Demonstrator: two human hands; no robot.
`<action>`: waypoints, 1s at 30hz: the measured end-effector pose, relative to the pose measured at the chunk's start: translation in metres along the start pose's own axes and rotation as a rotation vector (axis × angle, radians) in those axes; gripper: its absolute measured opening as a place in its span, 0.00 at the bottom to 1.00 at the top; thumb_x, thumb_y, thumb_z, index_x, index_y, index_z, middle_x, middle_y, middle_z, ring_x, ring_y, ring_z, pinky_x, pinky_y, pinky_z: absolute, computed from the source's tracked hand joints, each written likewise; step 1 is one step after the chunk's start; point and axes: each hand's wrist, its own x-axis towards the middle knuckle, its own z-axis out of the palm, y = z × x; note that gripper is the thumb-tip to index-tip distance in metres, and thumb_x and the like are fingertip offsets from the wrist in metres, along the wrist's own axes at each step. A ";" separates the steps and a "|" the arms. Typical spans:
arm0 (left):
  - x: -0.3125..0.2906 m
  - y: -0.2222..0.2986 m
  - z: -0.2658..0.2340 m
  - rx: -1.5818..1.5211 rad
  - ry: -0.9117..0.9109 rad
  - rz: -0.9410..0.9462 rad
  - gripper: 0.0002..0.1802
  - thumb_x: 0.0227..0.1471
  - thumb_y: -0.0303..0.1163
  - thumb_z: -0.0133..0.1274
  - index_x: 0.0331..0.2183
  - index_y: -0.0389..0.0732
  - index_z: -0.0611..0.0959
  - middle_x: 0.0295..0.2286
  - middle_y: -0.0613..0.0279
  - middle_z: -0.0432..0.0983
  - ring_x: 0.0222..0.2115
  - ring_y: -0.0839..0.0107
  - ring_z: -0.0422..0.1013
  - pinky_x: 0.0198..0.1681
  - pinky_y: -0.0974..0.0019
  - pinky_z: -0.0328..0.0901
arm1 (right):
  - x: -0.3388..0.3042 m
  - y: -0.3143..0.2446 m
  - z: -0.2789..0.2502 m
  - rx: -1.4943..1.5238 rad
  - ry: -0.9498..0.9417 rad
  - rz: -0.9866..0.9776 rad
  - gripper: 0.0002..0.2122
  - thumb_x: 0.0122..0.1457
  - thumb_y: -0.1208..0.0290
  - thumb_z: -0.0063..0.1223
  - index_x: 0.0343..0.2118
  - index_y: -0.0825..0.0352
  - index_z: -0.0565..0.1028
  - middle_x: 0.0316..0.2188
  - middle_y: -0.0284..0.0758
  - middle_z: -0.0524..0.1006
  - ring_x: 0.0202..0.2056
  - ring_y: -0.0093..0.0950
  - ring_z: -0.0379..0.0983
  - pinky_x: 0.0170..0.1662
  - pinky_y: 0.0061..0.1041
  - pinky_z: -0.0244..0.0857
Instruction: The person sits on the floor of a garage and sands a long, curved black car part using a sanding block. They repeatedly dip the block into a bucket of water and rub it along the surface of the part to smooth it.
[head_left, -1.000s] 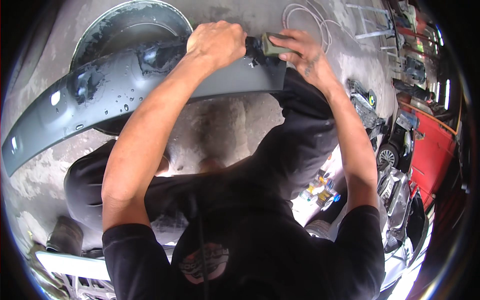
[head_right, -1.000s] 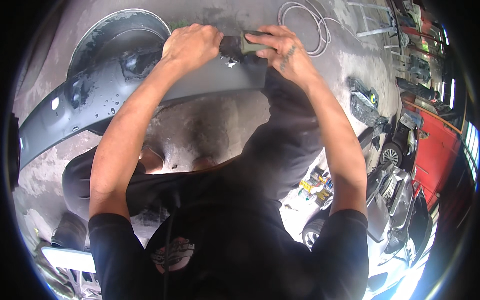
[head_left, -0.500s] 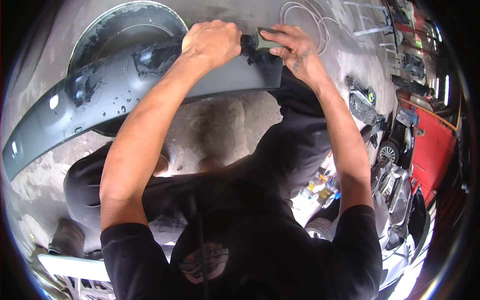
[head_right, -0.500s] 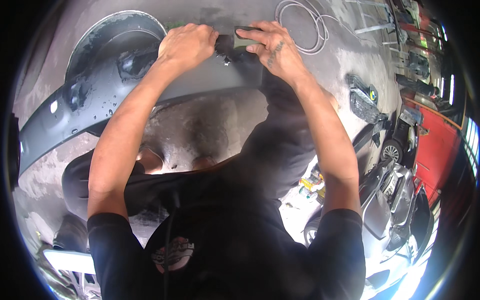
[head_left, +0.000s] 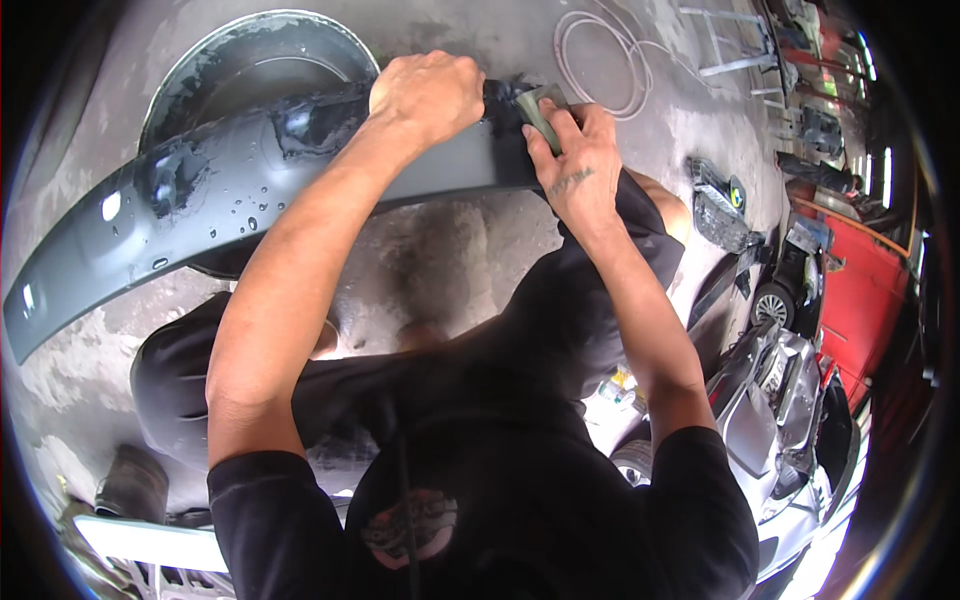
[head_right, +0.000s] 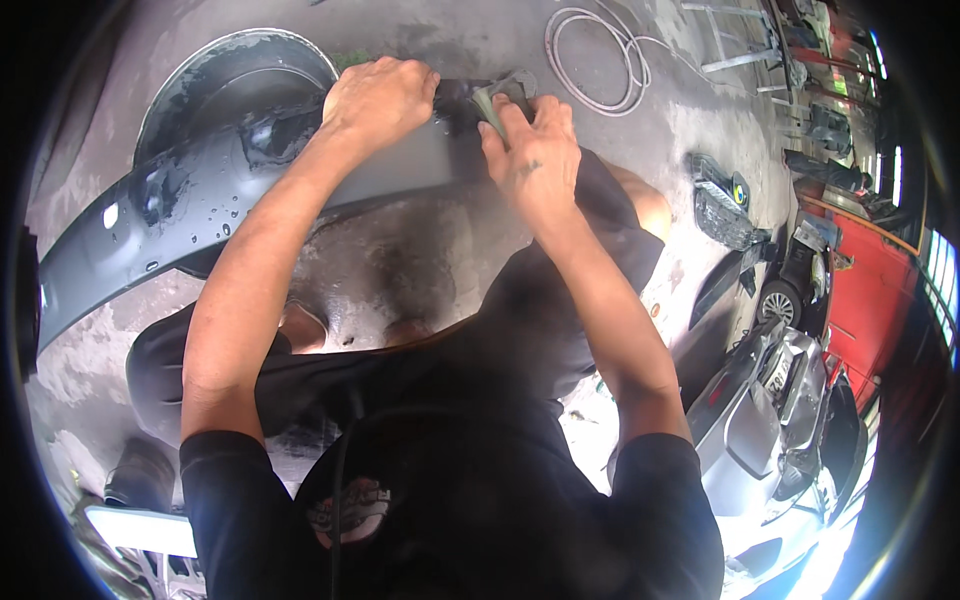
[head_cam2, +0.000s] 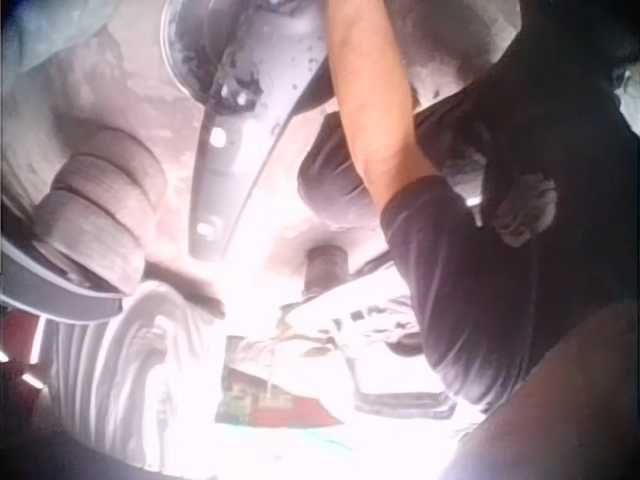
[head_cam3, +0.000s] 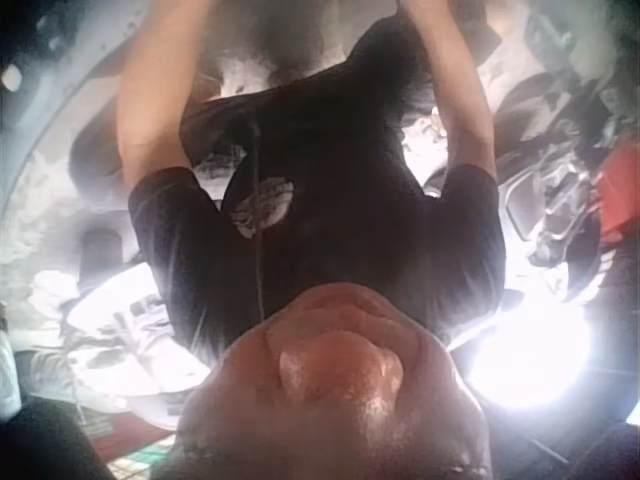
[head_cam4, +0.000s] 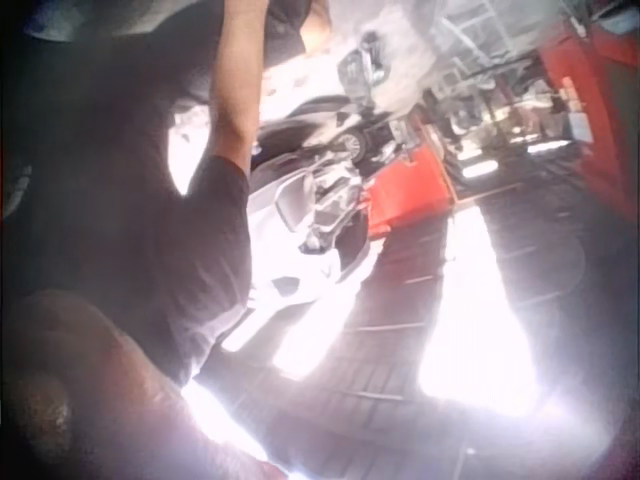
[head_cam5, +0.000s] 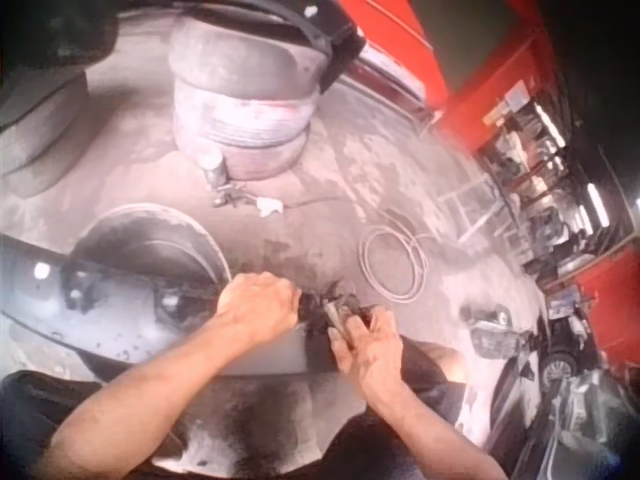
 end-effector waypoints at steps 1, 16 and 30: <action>0.000 0.000 0.000 0.011 -0.009 0.005 0.23 0.69 0.41 0.45 0.38 0.36 0.90 0.35 0.41 0.86 0.42 0.42 0.81 0.52 0.45 0.72 | 0.002 0.002 0.002 -0.002 0.001 -0.006 0.17 0.55 0.68 0.70 0.48 0.62 0.85 0.36 0.43 0.75 0.41 0.44 0.74 0.41 0.43 0.72; -0.003 0.003 -0.008 0.007 -0.045 -0.042 0.21 0.67 0.39 0.46 0.40 0.39 0.92 0.41 0.46 0.87 0.46 0.46 0.82 0.53 0.48 0.74 | 0.018 0.005 0.001 0.015 -0.038 0.038 0.15 0.57 0.66 0.70 0.47 0.63 0.87 0.37 0.44 0.77 0.40 0.44 0.75 0.42 0.41 0.72; -0.001 0.000 0.000 -0.018 0.020 0.005 0.25 0.70 0.41 0.44 0.36 0.34 0.90 0.35 0.41 0.86 0.42 0.42 0.81 0.52 0.45 0.73 | 0.038 0.022 -0.002 0.043 -0.093 -0.049 0.15 0.57 0.69 0.71 0.47 0.64 0.87 0.36 0.42 0.77 0.36 0.38 0.76 0.38 0.37 0.71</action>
